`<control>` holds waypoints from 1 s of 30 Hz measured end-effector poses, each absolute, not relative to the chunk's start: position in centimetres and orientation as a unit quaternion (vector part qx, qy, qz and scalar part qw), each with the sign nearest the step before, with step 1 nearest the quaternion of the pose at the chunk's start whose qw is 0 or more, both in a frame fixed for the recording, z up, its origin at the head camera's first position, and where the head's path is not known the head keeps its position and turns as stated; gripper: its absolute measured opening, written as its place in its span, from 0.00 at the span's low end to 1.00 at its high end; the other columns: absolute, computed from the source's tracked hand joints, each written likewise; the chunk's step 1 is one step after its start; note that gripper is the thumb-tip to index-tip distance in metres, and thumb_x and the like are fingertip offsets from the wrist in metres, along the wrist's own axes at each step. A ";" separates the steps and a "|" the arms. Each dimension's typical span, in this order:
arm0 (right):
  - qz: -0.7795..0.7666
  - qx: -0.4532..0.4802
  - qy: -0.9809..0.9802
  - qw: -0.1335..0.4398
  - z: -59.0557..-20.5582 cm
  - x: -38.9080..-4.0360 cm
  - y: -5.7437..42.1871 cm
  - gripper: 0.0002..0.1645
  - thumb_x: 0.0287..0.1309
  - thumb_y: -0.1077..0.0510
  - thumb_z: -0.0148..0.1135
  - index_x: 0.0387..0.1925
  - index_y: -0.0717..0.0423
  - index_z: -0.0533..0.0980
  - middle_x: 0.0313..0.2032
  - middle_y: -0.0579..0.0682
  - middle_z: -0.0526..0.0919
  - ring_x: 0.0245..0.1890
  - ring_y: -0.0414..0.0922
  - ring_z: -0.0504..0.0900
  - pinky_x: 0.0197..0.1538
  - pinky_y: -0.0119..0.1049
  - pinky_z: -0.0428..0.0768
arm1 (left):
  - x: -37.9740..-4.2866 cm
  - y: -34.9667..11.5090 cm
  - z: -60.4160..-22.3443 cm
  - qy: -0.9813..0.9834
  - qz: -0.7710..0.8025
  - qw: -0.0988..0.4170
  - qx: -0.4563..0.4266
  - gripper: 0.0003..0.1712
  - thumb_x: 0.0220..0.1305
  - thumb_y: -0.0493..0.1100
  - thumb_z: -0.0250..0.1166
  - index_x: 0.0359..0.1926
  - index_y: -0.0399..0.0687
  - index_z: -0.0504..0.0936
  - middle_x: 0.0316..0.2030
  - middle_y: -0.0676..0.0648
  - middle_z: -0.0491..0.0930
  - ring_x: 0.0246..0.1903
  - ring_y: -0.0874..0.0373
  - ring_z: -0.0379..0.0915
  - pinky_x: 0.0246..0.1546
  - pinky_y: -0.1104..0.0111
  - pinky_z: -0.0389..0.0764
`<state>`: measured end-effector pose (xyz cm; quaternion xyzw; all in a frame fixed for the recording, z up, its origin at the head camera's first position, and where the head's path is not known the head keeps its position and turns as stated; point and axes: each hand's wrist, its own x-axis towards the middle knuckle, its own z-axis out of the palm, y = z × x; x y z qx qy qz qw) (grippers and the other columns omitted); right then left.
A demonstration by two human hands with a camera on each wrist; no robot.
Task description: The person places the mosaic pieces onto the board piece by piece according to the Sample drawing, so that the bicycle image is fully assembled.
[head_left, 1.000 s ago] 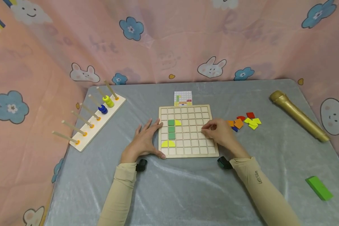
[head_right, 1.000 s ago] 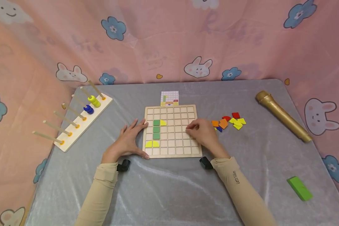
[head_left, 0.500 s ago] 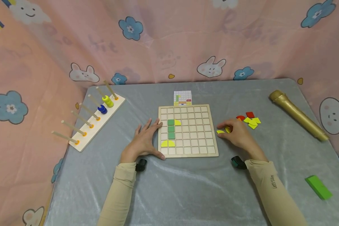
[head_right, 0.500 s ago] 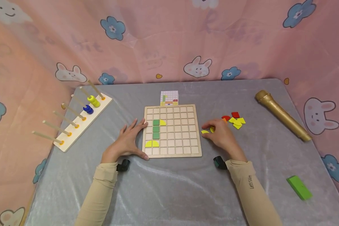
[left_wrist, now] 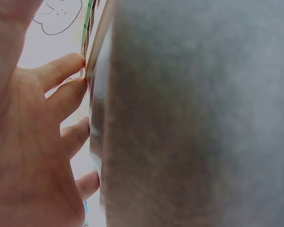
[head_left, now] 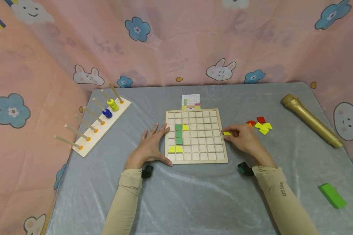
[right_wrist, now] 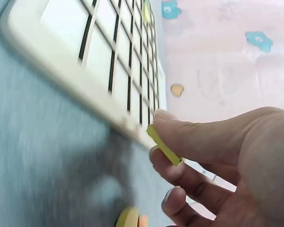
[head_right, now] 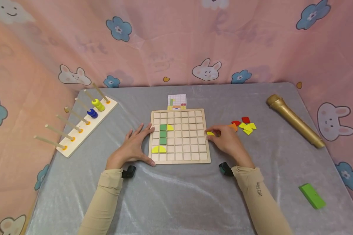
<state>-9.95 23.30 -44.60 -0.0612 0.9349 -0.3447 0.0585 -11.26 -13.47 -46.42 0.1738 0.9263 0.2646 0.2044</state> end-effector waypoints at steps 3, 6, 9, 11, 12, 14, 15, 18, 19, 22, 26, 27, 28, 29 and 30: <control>-0.370 -0.061 0.924 0.071 -44.5 -9.8 22.1 0.11 0.64 0.62 0.74 0.48 0.61 0.87 0.31 0.53 0.80 0.32 0.47 0.73 0.35 0.34 0.70 | -11.3 -13.5 -46.4 0.927 0.264 0.205 0.172 0.85 0.29 0.62 0.93 0.86 0.58 0.53 0.86 0.57 0.41 0.87 0.52 0.28 0.84 0.42 0.28; -0.398 -0.072 0.910 0.084 -44.8 -9.6 20.5 0.08 0.65 0.63 0.73 0.44 0.61 0.86 0.33 0.54 0.83 0.32 0.46 0.76 0.36 0.33 0.73 | -11.3 -13.5 -46.4 0.927 0.265 0.204 0.172 0.85 0.28 0.61 0.93 0.86 0.58 0.53 0.86 0.57 0.41 0.87 0.52 0.28 0.84 0.42 0.28; -0.422 -0.084 0.898 0.094 -45.3 -9.1 18.6 0.05 0.63 0.64 0.74 0.38 0.59 0.84 0.32 0.53 0.85 0.31 0.44 0.77 0.35 0.31 0.75 | -11.3 -13.5 -46.5 0.927 0.266 0.203 0.172 0.85 0.28 0.61 0.93 0.86 0.58 0.53 0.86 0.57 0.41 0.87 0.52 0.28 0.84 0.42 0.28; -0.430 -0.092 0.892 0.098 -45.6 -8.8 17.4 0.05 0.61 0.64 0.76 0.36 0.58 0.84 0.31 0.51 0.86 0.30 0.43 0.78 0.35 0.31 0.75 | -11.3 -13.5 -46.5 0.927 0.266 0.201 0.173 0.84 0.28 0.61 0.93 0.86 0.58 0.54 0.86 0.57 0.41 0.87 0.52 0.28 0.84 0.41 0.29; -0.434 -0.093 0.890 0.103 -45.7 -8.7 16.8 0.06 0.60 0.64 0.76 0.36 0.57 0.84 0.30 0.50 0.86 0.29 0.43 0.78 0.35 0.31 0.76 | -11.3 -13.5 -46.5 0.927 0.267 0.201 0.172 0.84 0.28 0.61 0.93 0.86 0.58 0.54 0.86 0.57 0.41 0.87 0.52 0.28 0.84 0.41 0.29; -0.440 -0.098 0.886 0.109 -45.8 -8.4 15.6 0.06 0.59 0.64 0.77 0.36 0.56 0.85 0.30 0.48 0.86 0.29 0.41 0.80 0.36 0.31 0.77 | -11.3 -13.5 -46.6 0.927 0.267 0.200 0.172 0.84 0.28 0.61 0.93 0.86 0.58 0.54 0.86 0.58 0.41 0.87 0.52 0.28 0.84 0.41 0.29; -0.443 -0.101 0.884 0.111 -45.8 -8.3 15.1 0.06 0.58 0.64 0.77 0.35 0.56 0.85 0.29 0.47 0.86 0.29 0.41 0.80 0.36 0.31 0.77 | -11.3 -13.5 -46.6 0.927 0.267 0.199 0.171 0.84 0.28 0.61 0.93 0.86 0.58 0.54 0.86 0.58 0.41 0.87 0.52 0.28 0.84 0.41 0.29; -0.461 -0.110 0.872 0.119 -45.9 -8.0 13.8 0.03 0.59 0.66 0.75 0.35 0.58 0.87 0.30 0.49 0.88 0.29 0.40 0.81 0.36 0.30 0.79 | -11.3 -13.5 -46.6 0.927 0.268 0.199 0.169 0.84 0.28 0.62 0.93 0.86 0.59 0.54 0.86 0.58 0.41 0.87 0.52 0.28 0.84 0.42 0.29; -0.467 -0.113 0.869 0.119 -45.9 -7.9 13.4 0.03 0.59 0.66 0.75 0.35 0.58 0.87 0.30 0.49 0.88 0.29 0.39 0.81 0.35 0.29 0.78 | -11.3 -13.5 -46.6 0.927 0.268 0.199 0.169 0.84 0.28 0.62 0.93 0.86 0.59 0.54 0.86 0.58 0.41 0.87 0.52 0.28 0.84 0.42 0.29; -0.479 -0.123 0.862 0.109 -46.2 -7.7 12.4 0.02 0.58 0.66 0.76 0.34 0.58 0.88 0.29 0.49 0.88 0.27 0.39 0.79 0.32 0.28 0.77 | -11.3 -13.4 -46.5 0.928 0.267 0.199 0.169 0.85 0.28 0.62 0.93 0.86 0.58 0.54 0.86 0.58 0.42 0.87 0.52 0.28 0.84 0.42 0.29; -0.478 -0.135 0.863 0.091 -46.6 -7.4 11.3 0.04 0.54 0.63 0.80 0.31 0.53 0.89 0.29 0.46 0.86 0.28 0.40 0.75 0.33 0.30 0.73 | -11.2 -13.4 -46.4 0.928 0.265 0.199 0.170 0.85 0.28 0.63 0.93 0.86 0.58 0.54 0.86 0.57 0.42 0.87 0.52 0.29 0.84 0.41 0.29; -0.478 -0.137 0.863 0.089 -46.7 -7.3 11.1 0.05 0.54 0.62 0.81 0.31 0.52 0.90 0.29 0.45 0.86 0.28 0.40 0.74 0.33 0.31 0.72 | -11.2 -13.4 -46.3 0.928 0.265 0.199 0.171 0.85 0.28 0.63 0.93 0.86 0.58 0.54 0.86 0.57 0.42 0.87 0.52 0.29 0.84 0.41 0.29; -0.479 -0.138 0.863 0.088 -46.9 -7.3 10.9 0.05 0.53 0.62 0.81 0.31 0.51 0.90 0.29 0.45 0.86 0.29 0.40 0.74 0.34 0.31 0.73 | -11.2 -13.5 -46.3 0.927 0.266 0.199 0.171 0.85 0.28 0.63 0.93 0.86 0.58 0.54 0.86 0.57 0.42 0.87 0.52 0.29 0.84 0.41 0.29; -0.478 -0.138 0.863 0.087 -47.0 -7.2 10.7 0.05 0.53 0.62 0.81 0.31 0.51 0.90 0.29 0.44 0.86 0.29 0.40 0.74 0.34 0.31 0.73 | -11.2 -13.5 -46.3 0.927 0.267 0.199 0.171 0.84 0.28 0.63 0.93 0.86 0.58 0.54 0.86 0.57 0.42 0.87 0.52 0.29 0.84 0.41 0.29; -0.477 -0.137 0.864 0.087 -47.0 -7.2 10.6 0.05 0.53 0.62 0.81 0.31 0.51 0.90 0.29 0.44 0.86 0.30 0.40 0.74 0.34 0.31 0.73 | -11.2 -13.5 -46.3 0.927 0.267 0.200 0.172 0.84 0.28 0.63 0.93 0.86 0.58 0.54 0.86 0.56 0.42 0.87 0.52 0.29 0.84 0.41 0.29</control>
